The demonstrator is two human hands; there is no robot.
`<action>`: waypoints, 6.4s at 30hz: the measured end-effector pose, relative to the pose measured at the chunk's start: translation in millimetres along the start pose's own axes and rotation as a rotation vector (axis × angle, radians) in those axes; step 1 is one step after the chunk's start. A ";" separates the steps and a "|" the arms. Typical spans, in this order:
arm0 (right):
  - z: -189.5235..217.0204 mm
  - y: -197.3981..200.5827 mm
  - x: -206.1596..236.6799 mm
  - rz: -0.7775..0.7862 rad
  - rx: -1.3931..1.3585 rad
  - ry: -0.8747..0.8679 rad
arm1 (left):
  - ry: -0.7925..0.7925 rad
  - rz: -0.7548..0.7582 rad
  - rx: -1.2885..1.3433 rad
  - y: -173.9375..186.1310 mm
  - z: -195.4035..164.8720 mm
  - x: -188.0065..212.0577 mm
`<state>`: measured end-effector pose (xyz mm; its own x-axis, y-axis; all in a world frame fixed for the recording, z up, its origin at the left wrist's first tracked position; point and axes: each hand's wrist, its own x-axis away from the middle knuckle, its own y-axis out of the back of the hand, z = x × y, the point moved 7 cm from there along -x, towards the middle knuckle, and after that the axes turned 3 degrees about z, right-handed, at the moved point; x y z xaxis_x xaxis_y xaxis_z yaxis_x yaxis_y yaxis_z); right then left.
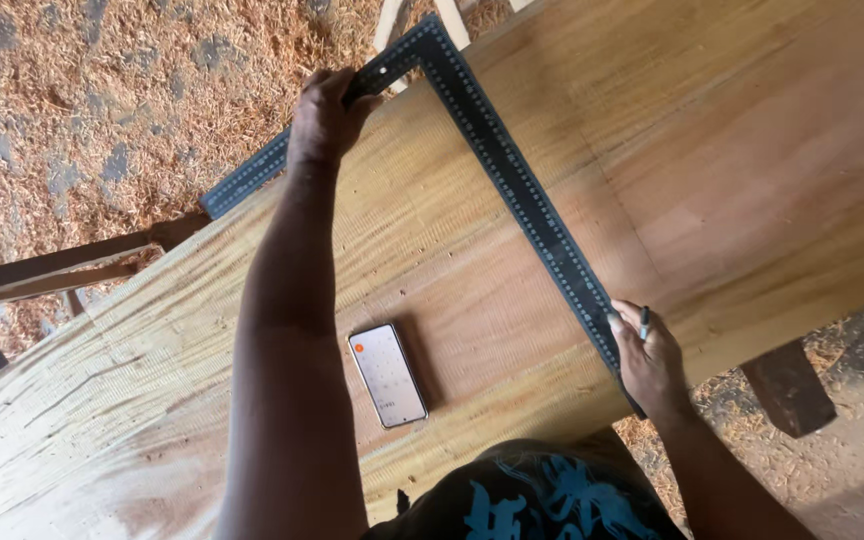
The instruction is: The person measures a large wooden plank using a tape measure and a set square, marking lines with a pencil. They adjust the tools and reposition the plank to draw straight lines for cutting or assembly.
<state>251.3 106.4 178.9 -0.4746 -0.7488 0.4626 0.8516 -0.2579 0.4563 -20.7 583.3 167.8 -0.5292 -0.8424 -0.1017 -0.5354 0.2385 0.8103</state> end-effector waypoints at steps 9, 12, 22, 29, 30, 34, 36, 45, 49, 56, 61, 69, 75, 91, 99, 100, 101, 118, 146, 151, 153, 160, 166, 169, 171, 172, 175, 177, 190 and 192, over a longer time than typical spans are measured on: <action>-13.7 8.7 -20.0 0.008 0.071 0.055 | 0.123 0.087 0.063 -42.0 34.4 -14.1; -8.9 10.1 -10.9 0.012 0.216 0.115 | 0.166 0.084 0.067 -43.3 35.7 -2.5; 13.3 12.5 11.2 -0.023 0.550 0.300 | 0.085 0.178 0.008 -52.9 39.5 -5.9; 13.5 16.3 20.4 -0.096 0.626 0.373 | 0.069 0.042 0.016 -46.8 19.8 0.2; 11.6 16.6 19.3 -0.095 0.635 0.356 | 0.104 0.044 -0.012 -48.9 20.0 -1.2; 7.1 21.9 15.8 -0.120 0.655 0.343 | 0.138 0.035 -0.043 -59.8 15.1 -8.0; 4.6 25.6 14.5 -0.134 0.658 0.343 | 0.152 0.033 -0.041 -64.3 14.2 -9.5; -6.3 35.0 10.0 -0.170 0.684 0.303 | 0.101 -0.005 -0.137 -76.5 10.8 -17.2; -9.2 35.9 9.4 -0.162 0.653 0.307 | 0.006 -0.062 -0.172 -76.8 7.5 -14.6; -10.9 37.6 7.9 -0.157 0.628 0.351 | -0.017 -0.068 -0.265 -82.3 6.9 -14.9; -13.1 38.8 6.5 -0.155 0.621 0.324 | 0.029 -0.032 -0.223 -82.7 5.9 -17.2; -15.9 40.1 5.4 -0.146 0.599 0.324 | -0.029 -0.051 -0.219 -75.1 -13.3 -15.3; -18.0 41.6 2.5 -0.118 0.580 0.302 | 0.000 -0.023 -0.198 -74.3 -13.9 -16.3; 8.6 40.1 -32.3 0.016 0.720 0.266 | -0.003 -0.044 -0.265 -71.6 -24.3 -14.7; 6.5 41.6 -33.0 0.013 0.662 0.274 | 0.017 -0.057 -0.257 -70.0 -25.1 -13.8; 7.9 41.9 -32.5 -0.001 0.648 0.292 | 0.002 -0.055 -0.247 -70.6 -25.7 -13.1; 9.3 42.6 -31.6 -0.015 0.635 0.312 | -0.012 -0.054 -0.238 -71.0 -26.2 -12.4; -10.6 104.6 -47.3 -0.313 0.493 0.735 | -0.079 -0.076 -0.271 -72.0 -19.6 -12.5; 6.6 20.7 -29.9 0.044 0.356 0.771 | 0.033 -0.051 -0.264 -72.6 -18.2 -13.2; 8.1 22.0 -28.6 0.057 0.360 0.759 | -0.025 -0.088 -0.229 -71.8 -19.2 -10.1; 8.2 21.8 -28.8 0.071 0.375 0.743 | -0.022 -0.082 -0.228 -71.9 -18.9 -9.8; 10.6 23.9 -31.0 0.057 0.347 0.747 | -0.020 -0.050 -0.280 -72.6 -21.8 -9.0; 11.3 26.2 -31.5 0.060 0.345 0.736 | -0.055 -0.067 -0.306 -71.6 -25.0 -9.2; 11.1 25.6 -31.8 0.076 0.346 0.722 | -0.045 -0.063 -0.303 -71.8 -24.6 -8.9; 10.2 25.9 -33.5 0.069 0.334 0.724 | -0.059 -0.069 -0.294 -71.3 -25.5 -8.3; 9.1 26.2 -34.8 0.067 0.328 0.724 | -0.073 -0.075 -0.290 -71.4 -26.4 -7.4; 10.1 36.7 -43.9 -0.080 0.028 0.875 | -0.070 -0.073 -0.291 -71.5 -24.8 -8.1; 0.5 43.5 -58.9 -0.088 -0.047 0.750 | -0.013 -0.026 -0.301 -74.3 -19.4 -10.0; 72.3 30.4 -135.5 0.036 0.109 0.767 | -0.024 -0.039 -0.293 -70.7 -25.1 -8.9; 82.0 26.6 -139.4 0.066 0.130 0.752 | -0.038 -0.055 -0.299 -70.0 -27.4 -8.1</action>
<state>321.8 254.0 188.9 -0.1045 -0.9862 -0.1285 0.8179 -0.1587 0.5530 39.0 560.1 127.7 -0.5321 -0.8299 -0.1675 -0.3493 0.0349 0.9364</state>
